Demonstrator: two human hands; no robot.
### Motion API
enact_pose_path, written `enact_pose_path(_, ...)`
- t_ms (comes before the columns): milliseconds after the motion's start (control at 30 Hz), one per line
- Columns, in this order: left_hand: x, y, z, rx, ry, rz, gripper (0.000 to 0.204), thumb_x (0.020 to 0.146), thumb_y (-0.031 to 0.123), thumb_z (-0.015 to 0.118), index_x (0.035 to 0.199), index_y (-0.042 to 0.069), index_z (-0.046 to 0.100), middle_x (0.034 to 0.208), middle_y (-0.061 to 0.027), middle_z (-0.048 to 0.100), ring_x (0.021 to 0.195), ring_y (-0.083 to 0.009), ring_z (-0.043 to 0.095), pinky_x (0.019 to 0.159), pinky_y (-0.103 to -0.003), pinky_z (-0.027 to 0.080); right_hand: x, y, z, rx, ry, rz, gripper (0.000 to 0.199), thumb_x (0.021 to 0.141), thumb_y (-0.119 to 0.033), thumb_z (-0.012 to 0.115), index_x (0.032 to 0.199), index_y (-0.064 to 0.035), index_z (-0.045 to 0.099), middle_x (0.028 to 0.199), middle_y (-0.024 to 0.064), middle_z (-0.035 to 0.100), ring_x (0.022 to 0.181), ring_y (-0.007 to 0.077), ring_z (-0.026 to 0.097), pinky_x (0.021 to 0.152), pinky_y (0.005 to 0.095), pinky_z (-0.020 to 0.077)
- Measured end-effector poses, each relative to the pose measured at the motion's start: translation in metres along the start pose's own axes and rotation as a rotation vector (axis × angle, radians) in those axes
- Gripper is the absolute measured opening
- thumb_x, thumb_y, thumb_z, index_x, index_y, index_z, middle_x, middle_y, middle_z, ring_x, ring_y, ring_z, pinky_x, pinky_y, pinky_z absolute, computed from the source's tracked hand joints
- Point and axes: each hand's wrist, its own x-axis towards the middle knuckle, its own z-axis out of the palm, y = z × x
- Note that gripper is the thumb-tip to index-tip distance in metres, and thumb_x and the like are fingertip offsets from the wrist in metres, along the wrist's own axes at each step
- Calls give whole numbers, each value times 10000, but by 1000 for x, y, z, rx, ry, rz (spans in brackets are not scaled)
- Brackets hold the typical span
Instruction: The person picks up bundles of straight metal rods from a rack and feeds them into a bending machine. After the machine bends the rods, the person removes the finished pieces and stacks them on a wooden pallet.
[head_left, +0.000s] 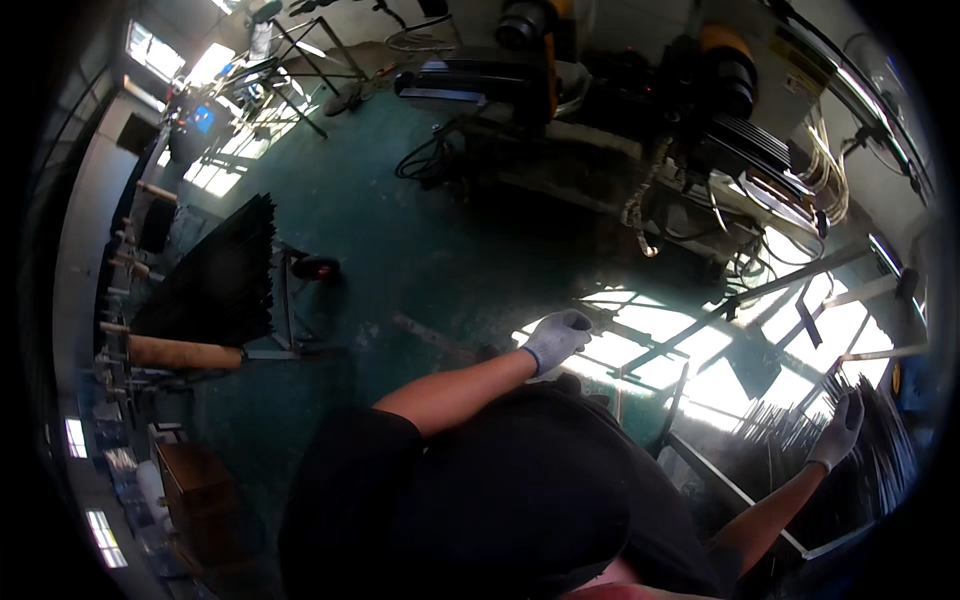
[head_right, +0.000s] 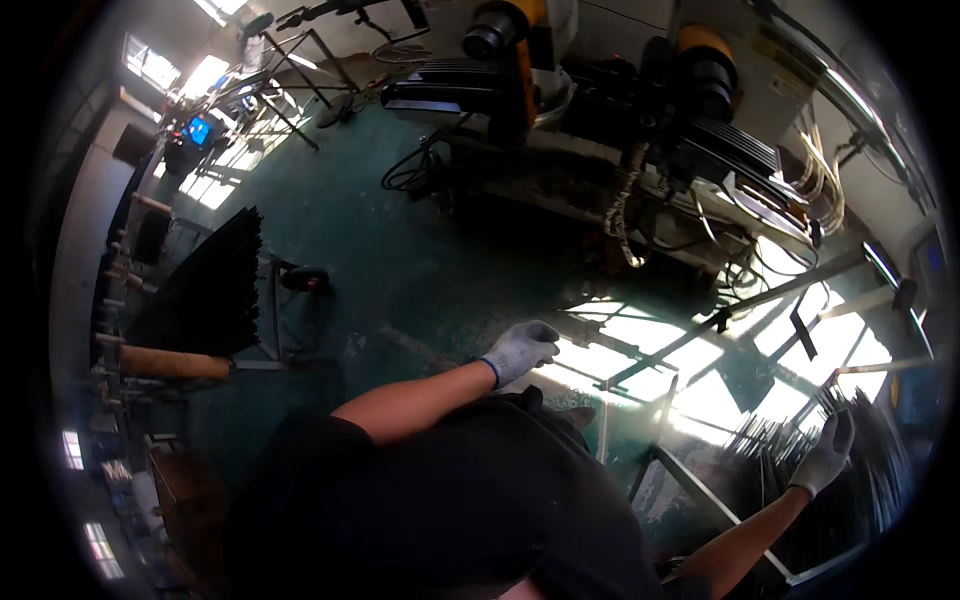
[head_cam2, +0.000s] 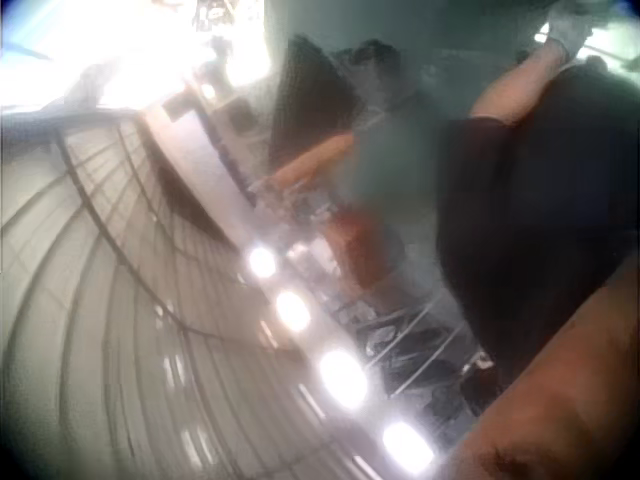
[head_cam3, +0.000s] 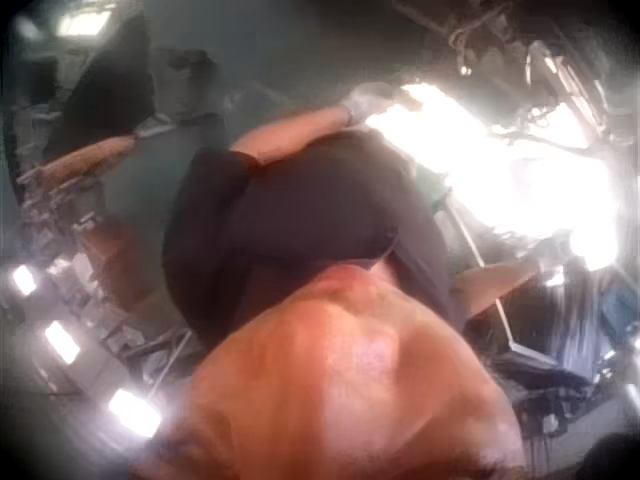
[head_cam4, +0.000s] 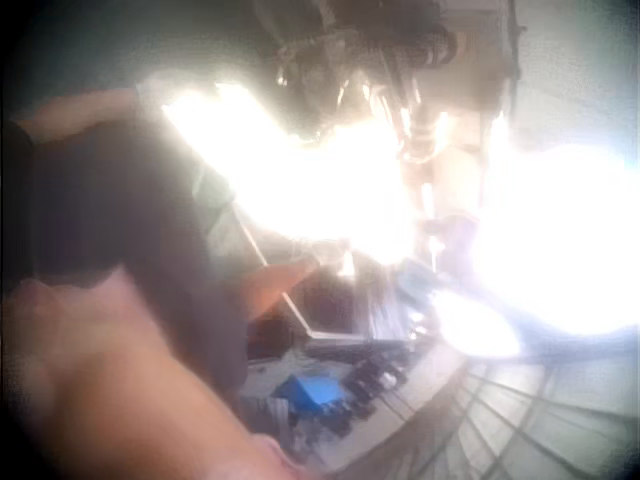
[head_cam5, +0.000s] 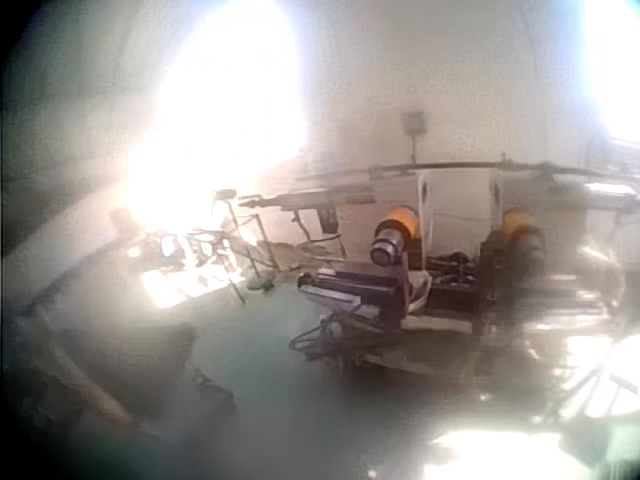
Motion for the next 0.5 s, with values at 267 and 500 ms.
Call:
enact_pose_path(267, -78, -91, -205, -146, 642, 24, 271, 851, 106, 649, 1093, -16, 643, 950, -99, 675, 834, -176, 658, 748, -306, 535, -201, -113, 351, -196, -864, -529, 281, 927, -202, 600, 1117, -4, 660, 1097, 134, 695, 993, 250, 661, 876, 349, 503)
enact_pose_path(500, -172, -178, -333, -629, 1217, -48, 225, 856, 45, 608, 1076, 4, 627, 905, -90, 670, 780, -187, 654, 708, -313, 541, -303, -272, 479, -131, -1358, -766, 307, 857, -194, 661, 1121, -35, 657, 1037, 161, 705, 939, 262, 697, 812, 340, 540)
